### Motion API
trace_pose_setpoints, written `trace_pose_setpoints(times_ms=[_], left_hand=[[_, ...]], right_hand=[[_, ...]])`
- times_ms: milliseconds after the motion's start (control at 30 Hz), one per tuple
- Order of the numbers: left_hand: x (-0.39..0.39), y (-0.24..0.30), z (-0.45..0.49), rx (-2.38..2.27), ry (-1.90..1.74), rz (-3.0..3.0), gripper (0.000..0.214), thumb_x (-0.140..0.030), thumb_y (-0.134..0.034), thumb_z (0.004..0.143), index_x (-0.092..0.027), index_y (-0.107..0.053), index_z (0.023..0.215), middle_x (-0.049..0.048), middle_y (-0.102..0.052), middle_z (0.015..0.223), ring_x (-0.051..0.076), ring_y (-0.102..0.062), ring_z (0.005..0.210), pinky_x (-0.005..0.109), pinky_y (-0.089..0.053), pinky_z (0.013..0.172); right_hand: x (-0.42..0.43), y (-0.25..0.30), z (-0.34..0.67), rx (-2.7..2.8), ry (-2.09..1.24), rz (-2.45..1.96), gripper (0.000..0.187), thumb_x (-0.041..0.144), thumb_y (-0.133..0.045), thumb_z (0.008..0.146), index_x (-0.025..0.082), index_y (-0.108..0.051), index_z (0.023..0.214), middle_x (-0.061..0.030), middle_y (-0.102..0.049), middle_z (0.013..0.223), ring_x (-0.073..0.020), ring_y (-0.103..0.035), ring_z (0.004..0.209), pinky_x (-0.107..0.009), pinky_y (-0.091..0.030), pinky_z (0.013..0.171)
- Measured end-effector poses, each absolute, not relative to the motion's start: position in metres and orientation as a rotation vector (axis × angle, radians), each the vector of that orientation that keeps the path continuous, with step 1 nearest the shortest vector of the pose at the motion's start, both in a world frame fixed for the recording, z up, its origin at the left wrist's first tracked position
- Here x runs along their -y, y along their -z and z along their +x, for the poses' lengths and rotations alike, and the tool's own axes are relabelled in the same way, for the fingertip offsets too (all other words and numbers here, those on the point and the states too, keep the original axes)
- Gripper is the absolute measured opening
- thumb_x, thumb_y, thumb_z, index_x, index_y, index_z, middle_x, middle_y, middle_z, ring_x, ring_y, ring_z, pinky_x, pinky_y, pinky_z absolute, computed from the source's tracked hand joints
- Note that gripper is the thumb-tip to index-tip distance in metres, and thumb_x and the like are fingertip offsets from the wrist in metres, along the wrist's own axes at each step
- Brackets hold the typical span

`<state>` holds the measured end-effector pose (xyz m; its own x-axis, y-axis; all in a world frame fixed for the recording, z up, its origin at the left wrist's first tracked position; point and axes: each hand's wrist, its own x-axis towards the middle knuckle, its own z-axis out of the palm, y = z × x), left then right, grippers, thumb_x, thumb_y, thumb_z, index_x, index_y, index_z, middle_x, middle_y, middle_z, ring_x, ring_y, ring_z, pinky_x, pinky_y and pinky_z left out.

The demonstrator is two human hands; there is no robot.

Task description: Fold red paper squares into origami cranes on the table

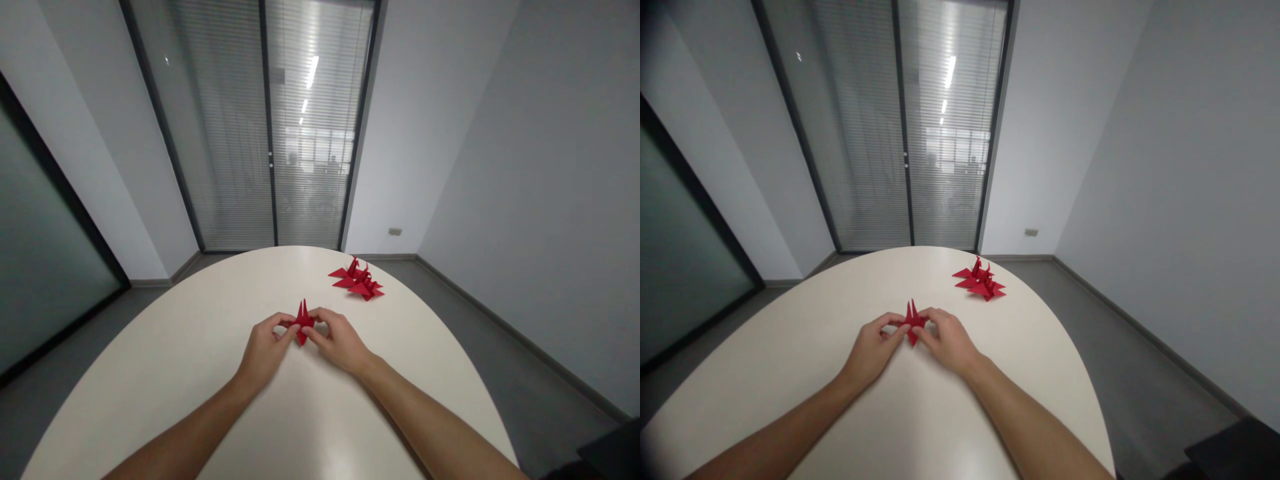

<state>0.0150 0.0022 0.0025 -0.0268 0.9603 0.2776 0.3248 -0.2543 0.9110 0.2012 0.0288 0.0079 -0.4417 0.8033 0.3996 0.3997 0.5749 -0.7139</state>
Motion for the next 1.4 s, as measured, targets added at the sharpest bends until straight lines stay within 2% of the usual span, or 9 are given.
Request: trace_pose_setpoints(times_ms=[233,400,533,667,767,867,967,1200,1400], left_hand=[[-0.006,-0.004,0.017,-1.332,-1.355,1.526,0.024,-0.038,-0.068,0.076,-0.017,-0.072,0.086,0.0071,-0.076,0.086,0.021,-0.069,0.08,0.029,-0.053,0.067],[-0.01,0.003,0.016,-1.26,-1.346,1.436,0.029,-0.04,-0.071,0.075,-0.015,-0.071,0.089,0.0068,-0.074,0.08,0.018,-0.066,0.07,0.028,-0.051,0.063],[-0.011,0.005,0.016,-1.246,-1.326,1.388,0.03,-0.041,-0.071,0.074,-0.014,-0.07,0.087,0.0057,-0.072,0.076,0.015,-0.061,0.063,0.024,-0.046,0.055],[-0.011,0.007,0.017,-1.232,-1.336,1.358,0.031,-0.042,-0.071,0.073,-0.014,-0.069,0.088,0.0043,-0.07,0.074,0.014,-0.059,0.061,0.023,-0.045,0.053],[-0.011,0.007,0.018,-1.22,-1.32,1.345,0.035,-0.044,-0.071,0.072,-0.015,-0.068,0.092,0.0059,-0.072,0.079,0.017,-0.063,0.066,0.025,-0.047,0.055],[-0.012,0.006,0.019,-1.232,-1.314,1.35,0.035,-0.044,-0.072,0.072,-0.016,-0.068,0.093,0.0075,-0.074,0.084,0.018,-0.065,0.071,0.026,-0.048,0.057],[-0.012,0.007,0.019,-1.245,-1.315,1.373,0.032,-0.043,-0.071,0.073,-0.015,-0.069,0.088,0.0076,-0.073,0.082,0.017,-0.064,0.069,0.025,-0.048,0.057],[-0.014,0.011,0.017,-1.249,-1.303,1.365,0.031,-0.042,-0.07,0.073,-0.015,-0.069,0.089,0.0053,-0.071,0.077,0.016,-0.062,0.063,0.025,-0.047,0.055],[-0.01,0.006,0.019,-1.201,-1.293,1.387,0.035,-0.039,-0.069,0.073,-0.014,-0.068,0.098,0.0069,-0.074,0.082,0.021,-0.07,0.076,0.03,-0.053,0.07]], right_hand=[[-0.037,0.005,0.199,1.803,-1.077,-0.894,0.022,0.033,-0.071,0.086,0.019,-0.067,0.102,-0.0037,-0.075,0.087,-0.0185,-0.069,0.081,-0.032,-0.051,0.079],[-0.04,0.009,0.197,1.686,-1.226,-0.852,0.03,0.038,-0.075,0.083,0.017,-0.067,0.103,-0.0044,-0.074,0.088,-0.0177,-0.068,0.08,-0.03,-0.05,0.074],[-0.04,0.009,0.198,1.652,-1.303,-0.875,0.032,0.04,-0.076,0.08,0.017,-0.067,0.099,-0.0023,-0.071,0.082,-0.0143,-0.063,0.067,-0.027,-0.045,0.063],[-0.039,0.008,0.198,1.662,-1.378,-0.855,0.038,0.038,-0.081,0.074,0.017,-0.064,0.101,-0.0023,-0.072,0.084,-0.0123,-0.06,0.063,-0.026,-0.042,0.061],[-0.038,0.008,0.199,1.681,-1.381,-0.858,0.034,0.039,-0.08,0.076,0.016,-0.065,0.096,-0.0015,-0.071,0.076,-0.0128,-0.059,0.063,-0.026,-0.04,0.062],[-0.038,0.008,0.199,1.684,-1.371,-0.855,0.031,0.039,-0.079,0.076,0.016,-0.066,0.092,-0.0024,-0.072,0.078,-0.0138,-0.06,0.066,-0.027,-0.041,0.064],[-0.038,0.007,0.199,1.68,-1.373,-0.844,0.034,0.04,-0.08,0.075,0.016,-0.067,0.094,-0.0044,-0.073,0.085,-0.0157,-0.063,0.072,-0.029,-0.044,0.069],[-0.04,0.008,0.2,1.723,-1.363,-0.866,0.031,0.041,-0.077,0.078,0.015,-0.067,0.092,-0.0026,-0.071,0.079,-0.0149,-0.061,0.067,-0.028,-0.042,0.066],[-0.042,0.007,0.201,1.687,-1.326,-0.869,0.029,0.043,-0.071,0.084,0.016,-0.064,0.093,-0.0028,-0.071,0.078,-0.016,-0.062,0.07,-0.029,-0.043,0.069]])
